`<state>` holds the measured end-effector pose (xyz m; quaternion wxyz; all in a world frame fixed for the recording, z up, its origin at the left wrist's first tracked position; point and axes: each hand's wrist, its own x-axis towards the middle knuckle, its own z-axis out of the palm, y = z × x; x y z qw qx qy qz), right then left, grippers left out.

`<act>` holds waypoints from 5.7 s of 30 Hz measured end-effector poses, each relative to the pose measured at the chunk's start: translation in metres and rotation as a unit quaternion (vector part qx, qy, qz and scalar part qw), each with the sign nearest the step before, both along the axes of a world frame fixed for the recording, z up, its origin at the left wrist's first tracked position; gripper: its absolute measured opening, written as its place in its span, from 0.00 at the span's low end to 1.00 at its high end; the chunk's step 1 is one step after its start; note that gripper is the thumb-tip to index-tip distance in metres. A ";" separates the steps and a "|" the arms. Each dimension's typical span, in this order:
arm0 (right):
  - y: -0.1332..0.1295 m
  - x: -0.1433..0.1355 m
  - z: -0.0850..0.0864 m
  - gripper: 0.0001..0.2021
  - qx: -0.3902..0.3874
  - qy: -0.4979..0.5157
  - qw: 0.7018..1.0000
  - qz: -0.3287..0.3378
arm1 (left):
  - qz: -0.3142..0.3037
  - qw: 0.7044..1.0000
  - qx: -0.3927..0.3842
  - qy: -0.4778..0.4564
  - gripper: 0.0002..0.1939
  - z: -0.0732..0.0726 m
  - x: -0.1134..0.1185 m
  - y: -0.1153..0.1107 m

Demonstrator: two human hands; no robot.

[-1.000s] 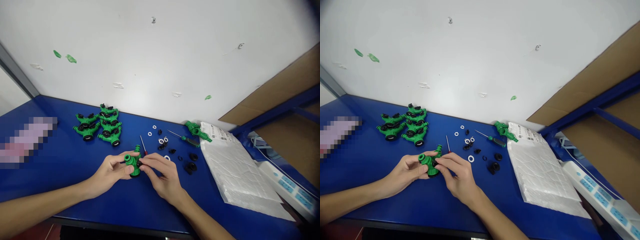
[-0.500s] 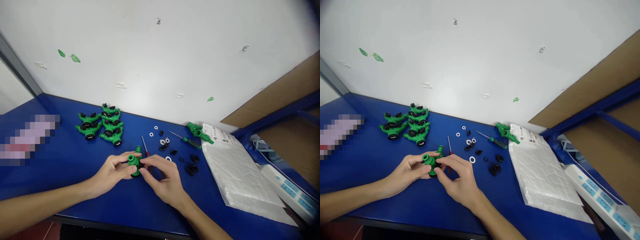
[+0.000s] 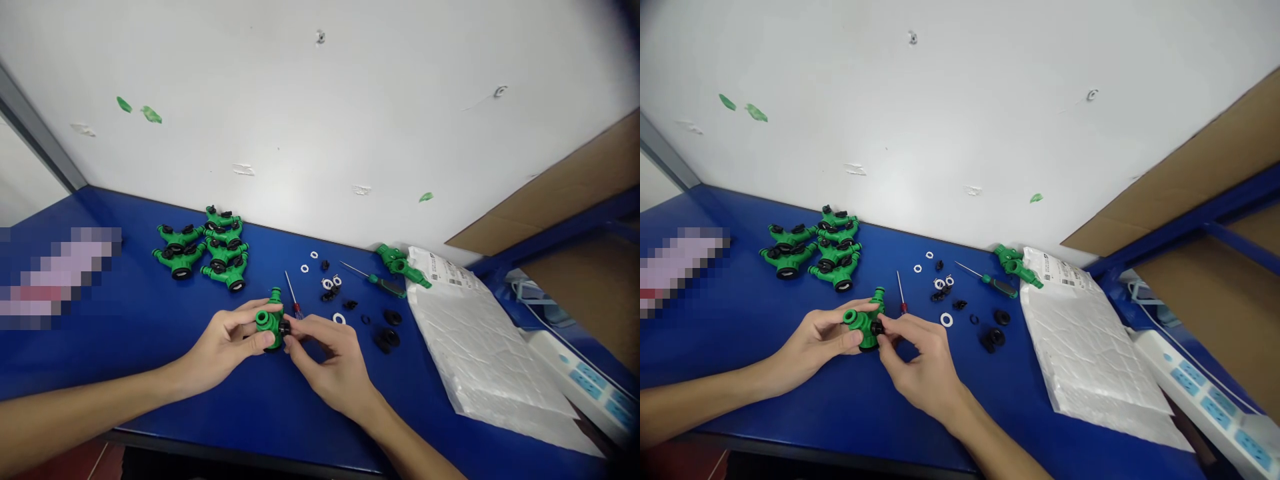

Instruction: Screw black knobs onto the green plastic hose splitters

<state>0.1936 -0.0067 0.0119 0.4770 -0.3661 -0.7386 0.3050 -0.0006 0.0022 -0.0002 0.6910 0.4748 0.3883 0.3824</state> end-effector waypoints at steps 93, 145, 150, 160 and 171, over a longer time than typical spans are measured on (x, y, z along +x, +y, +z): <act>-0.003 -0.002 0.004 0.10 -0.301 0.218 0.928 0.023 | 0.075 0.972 0.174 0.139 0.19 0.000 -0.002 -0.007; 0.001 0.004 0.005 0.06 0.004 0.017 0.998 0.057 | 0.009 0.973 0.203 0.110 0.14 -0.002 -0.002 -0.010; 0.005 0.012 0.010 0.06 -0.019 -0.013 0.994 0.110 | -0.032 0.969 0.212 0.120 0.14 0.002 -0.002 -0.009; 0.004 0.014 0.010 0.09 0.059 -0.071 0.987 0.130 | -0.068 0.997 0.019 0.019 0.20 0.001 0.002 -0.012; 0.003 0.013 0.007 0.11 0.095 -0.083 0.987 0.104 | -0.064 0.997 -0.044 -0.025 0.19 0.008 0.002 -0.008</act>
